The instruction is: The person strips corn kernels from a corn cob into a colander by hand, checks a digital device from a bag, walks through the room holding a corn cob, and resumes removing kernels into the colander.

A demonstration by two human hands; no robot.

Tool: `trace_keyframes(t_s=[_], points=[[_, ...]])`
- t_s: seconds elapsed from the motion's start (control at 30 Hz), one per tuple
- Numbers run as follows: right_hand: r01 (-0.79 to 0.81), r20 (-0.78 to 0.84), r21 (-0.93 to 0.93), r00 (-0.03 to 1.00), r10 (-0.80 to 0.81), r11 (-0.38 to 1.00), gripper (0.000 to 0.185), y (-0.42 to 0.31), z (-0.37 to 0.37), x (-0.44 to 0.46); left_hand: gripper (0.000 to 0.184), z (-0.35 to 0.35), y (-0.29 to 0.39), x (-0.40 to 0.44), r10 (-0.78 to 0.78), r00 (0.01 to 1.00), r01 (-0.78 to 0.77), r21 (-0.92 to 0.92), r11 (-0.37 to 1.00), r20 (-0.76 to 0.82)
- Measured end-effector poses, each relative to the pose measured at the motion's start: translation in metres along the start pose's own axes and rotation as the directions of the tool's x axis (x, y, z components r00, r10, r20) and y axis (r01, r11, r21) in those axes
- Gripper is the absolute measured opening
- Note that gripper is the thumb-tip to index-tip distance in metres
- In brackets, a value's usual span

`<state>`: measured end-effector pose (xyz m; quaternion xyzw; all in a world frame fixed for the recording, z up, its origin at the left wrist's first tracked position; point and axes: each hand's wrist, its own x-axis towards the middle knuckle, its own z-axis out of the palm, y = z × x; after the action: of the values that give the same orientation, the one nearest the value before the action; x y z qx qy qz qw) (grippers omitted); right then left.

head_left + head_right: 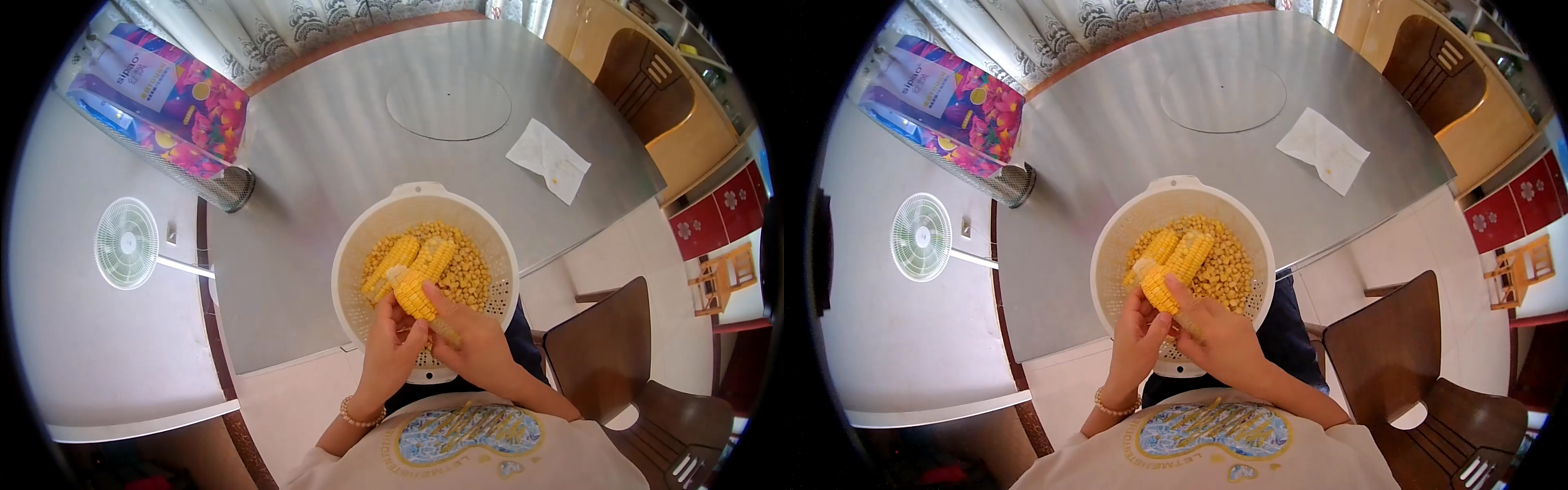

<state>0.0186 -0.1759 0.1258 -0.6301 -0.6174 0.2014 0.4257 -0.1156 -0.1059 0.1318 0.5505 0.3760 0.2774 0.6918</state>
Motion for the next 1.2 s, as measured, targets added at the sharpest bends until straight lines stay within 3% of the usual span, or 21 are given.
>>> trace_keyframes(t_s=[0.13,0.2,0.23,0.3,0.4,0.6,0.7,0.83,0.9,1.03,1.1,1.2], points=[[-0.036,0.034,0.004,0.999,0.036,0.999,0.071,-0.001,-0.001,-0.001,0.044,-0.003,-0.008,0.000,0.035,0.999,-0.035,0.013,0.999,-0.029],[-0.166,0.075,0.255,0.985,0.152,0.952,0.071,-0.004,-0.008,0.002,0.045,-0.012,-0.007,-0.001,-0.082,0.996,0.086,0.097,0.991,-0.047],[-0.171,0.074,0.256,0.985,0.157,0.951,0.071,-0.004,-0.007,0.002,0.045,-0.011,-0.004,0.000,-0.086,0.995,0.090,0.099,0.991,-0.044],[-0.102,0.015,0.191,0.995,0.101,0.976,0.070,-0.002,-0.003,0.002,0.043,-0.007,0.001,0.001,-0.007,1.000,0.007,-0.074,0.997,-0.003],[-0.010,-0.042,0.118,0.999,0.015,0.993,0.071,0.000,0.000,0.002,0.043,0.004,0.003,-0.002,0.026,0.998,-0.031,-0.098,0.995,-0.054],[0.024,-0.036,-0.025,0.999,-0.025,0.999,0.074,0.000,0.004,-0.001,0.045,0.001,-0.001,-0.002,0.054,0.998,-0.053,0.030,0.998,-0.037],[0.045,-0.012,-0.055,0.999,-0.046,0.997,0.074,-0.001,0.003,-0.001,0.042,0.001,-0.003,0.000,0.033,0.998,-0.033,-0.011,0.999,-0.050],[0.001,0.017,0.030,1.000,-0.002,1.000,0.073,0.003,0.003,-0.002,0.038,-0.002,-0.009,0.001,0.055,0.998,-0.053,0.070,0.996,-0.026],[-0.111,0.038,0.231,0.994,0.105,0.967,0.072,0.000,0.000,-0.002,0.035,-0.006,-0.008,0.001,-0.059,0.994,0.072,0.143,0.987,-0.097],[-0.141,0.083,0.245,0.989,0.124,0.959,0.071,-0.004,-0.007,0.002,0.036,-0.012,-0.004,0.003,0.009,1.000,-0.010,0.081,0.997,0.009],[-0.026,-0.003,0.120,1.000,0.027,0.992,0.072,-0.001,-0.002,0.002,0.038,0.001,0.004,0.000,0.047,0.998,-0.051,-0.092,0.994,-0.048],[0.020,-0.009,0.077,1.000,-0.020,0.997,0.072,0.000,-0.001,0.002,0.040,-0.001,-0.004,0.000,0.070,0.997,-0.070,0.031,0.997,-0.012]])
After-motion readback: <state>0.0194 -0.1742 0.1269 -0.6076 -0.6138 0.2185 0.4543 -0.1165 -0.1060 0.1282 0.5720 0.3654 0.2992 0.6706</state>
